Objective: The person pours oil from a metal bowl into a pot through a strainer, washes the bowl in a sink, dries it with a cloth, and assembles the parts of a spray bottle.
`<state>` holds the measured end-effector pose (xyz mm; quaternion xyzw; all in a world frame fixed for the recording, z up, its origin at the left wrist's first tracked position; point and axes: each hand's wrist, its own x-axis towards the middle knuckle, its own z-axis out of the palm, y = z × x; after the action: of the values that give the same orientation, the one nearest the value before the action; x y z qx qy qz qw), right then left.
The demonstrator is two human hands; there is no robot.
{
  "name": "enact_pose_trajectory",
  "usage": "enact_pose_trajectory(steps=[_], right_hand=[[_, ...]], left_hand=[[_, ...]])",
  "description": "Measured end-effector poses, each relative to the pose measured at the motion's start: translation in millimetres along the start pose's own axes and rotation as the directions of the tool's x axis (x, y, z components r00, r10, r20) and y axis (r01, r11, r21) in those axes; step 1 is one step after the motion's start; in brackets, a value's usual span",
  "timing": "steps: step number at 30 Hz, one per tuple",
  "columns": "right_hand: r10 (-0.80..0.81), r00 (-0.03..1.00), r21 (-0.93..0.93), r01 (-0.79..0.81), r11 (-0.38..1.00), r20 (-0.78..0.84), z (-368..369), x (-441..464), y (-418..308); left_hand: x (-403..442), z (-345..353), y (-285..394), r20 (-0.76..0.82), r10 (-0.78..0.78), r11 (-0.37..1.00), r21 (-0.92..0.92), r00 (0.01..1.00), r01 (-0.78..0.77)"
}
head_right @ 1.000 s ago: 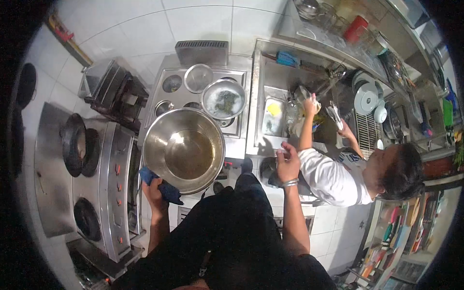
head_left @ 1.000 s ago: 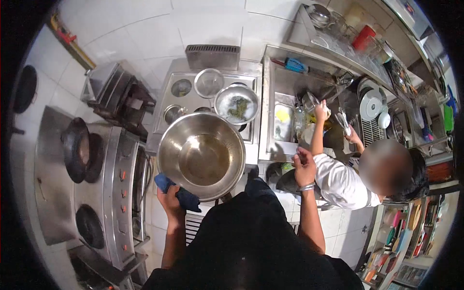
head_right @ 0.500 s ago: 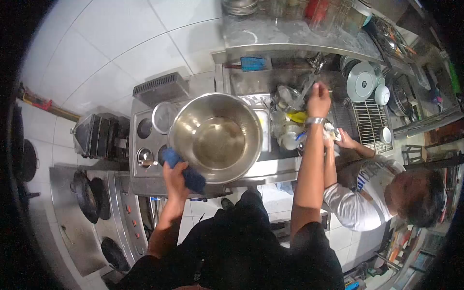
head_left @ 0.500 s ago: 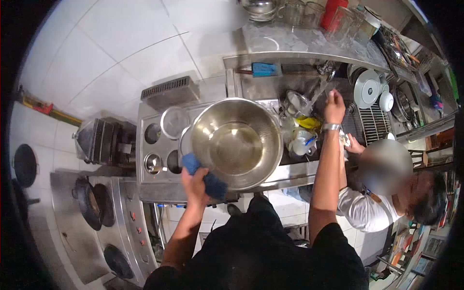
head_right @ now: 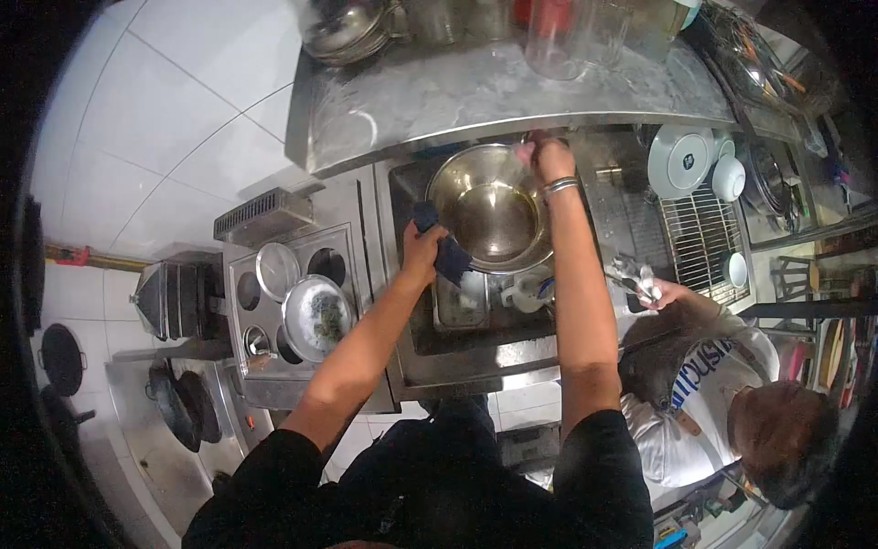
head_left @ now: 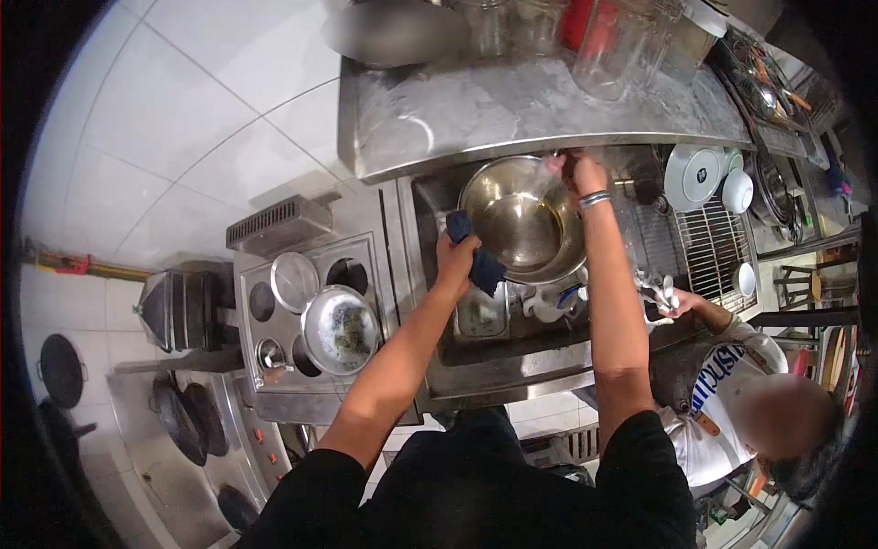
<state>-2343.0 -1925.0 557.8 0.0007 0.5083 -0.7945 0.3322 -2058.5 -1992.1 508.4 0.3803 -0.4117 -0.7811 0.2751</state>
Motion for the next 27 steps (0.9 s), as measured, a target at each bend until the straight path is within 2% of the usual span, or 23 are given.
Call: enact_pose_trajectory(steps=[1, 4, 5, 6, 8, 9, 10, 12, 13, 14, 15, 16, 17, 18, 20, 21, 22, 24, 25, 27], right_hand=[[-0.002, 1.0, 0.004, 0.002, 1.0, -0.004, 3.7, 1.2, -0.2], [0.246, 0.969, 0.04, -0.247, 0.968, 0.03, 8.8, -1.3, 4.9], [0.303, 0.926, -0.157, -0.272, 0.949, 0.226, -23.2, 45.3, 26.0], [0.311, 0.923, -0.153, -0.282, 0.947, 0.226, -15.5, 43.1, 26.2], [0.331, 0.931, 0.04, -0.341, 0.939, 0.153, -4.3, 43.1, 37.5], [0.35, 0.902, 0.072, -0.379, 0.923, 0.253, -5.4, 48.3, 46.7], [0.354, 0.9, 0.077, -0.383, 0.92, 0.254, -6.5, 48.8, 57.1], [0.318, 0.882, -0.338, -0.198, 0.92, 0.347, -6.2, 43.3, 68.5], [0.124, 0.892, -0.659, 0.22, 0.719, 0.434, -12.8, 35.5, 74.3], [0.046, 0.879, -0.779, 0.395, 0.488, 0.475, -8.8, 7.4, 67.2], [-0.033, 0.859, -0.838, 0.507, 0.2, 0.512, -4.4, -21.6, 59.7], [-0.06, 0.894, -0.887, 0.448, 0.115, 0.444, 3.4, -56.6, 46.3], [-0.063, 0.89, -0.879, 0.456, 0.139, 0.452, -1.8, -85.6, 40.3], [-0.064, 0.886, -0.871, 0.464, 0.164, 0.46, -8.4, -114.1, 40.6], [0.165, 0.895, -0.902, 0.38, 0.206, 0.414, -15.5, -156.9, 53.1], [0.317, 0.821, -0.876, 0.475, 0.082, 0.475, -30.5, -159.7, 84.0], [0.465, 0.73, -0.816, 0.578, -0.028, 0.501, -53.4, -152.6, 134.1], [0.499, 0.624, -0.738, 0.674, 0.046, 0.601, -91.2, -143.5, 245.7], [0.524, 0.637, -0.766, 0.641, 0.045, 0.565, -97.5, -140.3, 291.3], [0.575, 0.727, -0.878, 0.478, -0.033, 0.375, -92.4, -139.4, 354.2]], left_hand=[[8.8, 3.0, -2.7, 0.011, -0.023, 1.0, 0.008, 1.0, 0.023], [16.1, 9.2, -3.5, 0.014, -0.063, 0.997, 0.035, 0.998, 0.062], [15.5, 11.6, -1.0, 0.013, -0.072, 0.996, 0.044, 0.997, 0.072], [13.0, 16.4, 4.3, 0.005, -0.077, 0.996, 0.05, 0.997, 0.077], [8.4, 21.5, 10.3, -0.007, -0.048, 0.995, 0.087, 0.999, 0.049], [8.4, 21.8, 13.8, -0.015, -0.05, 0.994, 0.092, 0.999, 0.051], [9.6, 22.7, 18.3, -0.008, -0.031, 0.985, 0.169, 0.999, 0.032], [20.7, 17.5, 18.2, 0.001, -0.012, 0.969, 0.248, 1.0, 0.012], [25.7, 12.6, 18.7, 0.014, 0.035, 0.955, 0.295, 0.999, -0.037], [30.9, 6.3, 18.8, 0.03, 0.082, 0.936, 0.341, 0.996, -0.088], [29.6, 3.4, 24.8, 0.025, 0.079, 0.934, 0.346, 0.997, -0.083], [27.0, 3.6, 35.9, 0.077, 0.212, 0.884, 0.41, 0.974, -0.224], [27.6, 1.3, 45.0, 0.137, 0.338, 0.809, 0.463, 0.931, -0.362], [28.8, -6.5, 48.5, 0.132, 0.337, 0.807, 0.47, 0.932, -0.358], [30.8, -22.5, 55.4, 0.05, 0.373, 0.764, 0.55, 0.926, -0.338], [24.0, -24.6, 66.8, 0.017, 0.383, 0.694, 0.655, 0.924, -0.3], [24.7, -32.1, 67.3, 0.013, 0.384, 0.691, 0.66, 0.923, -0.296], [25.9, -47.8, 64.7, -0.092, 0.325, 0.778, 0.592, 0.941, -0.211], [22.4, -50.8, 67.3, -0.096, 0.328, 0.775, 0.597, 0.94, -0.209], [13.7, -54.0, 75.3, -0.157, 0.25, 0.851, 0.507, 0.955, -0.139]])
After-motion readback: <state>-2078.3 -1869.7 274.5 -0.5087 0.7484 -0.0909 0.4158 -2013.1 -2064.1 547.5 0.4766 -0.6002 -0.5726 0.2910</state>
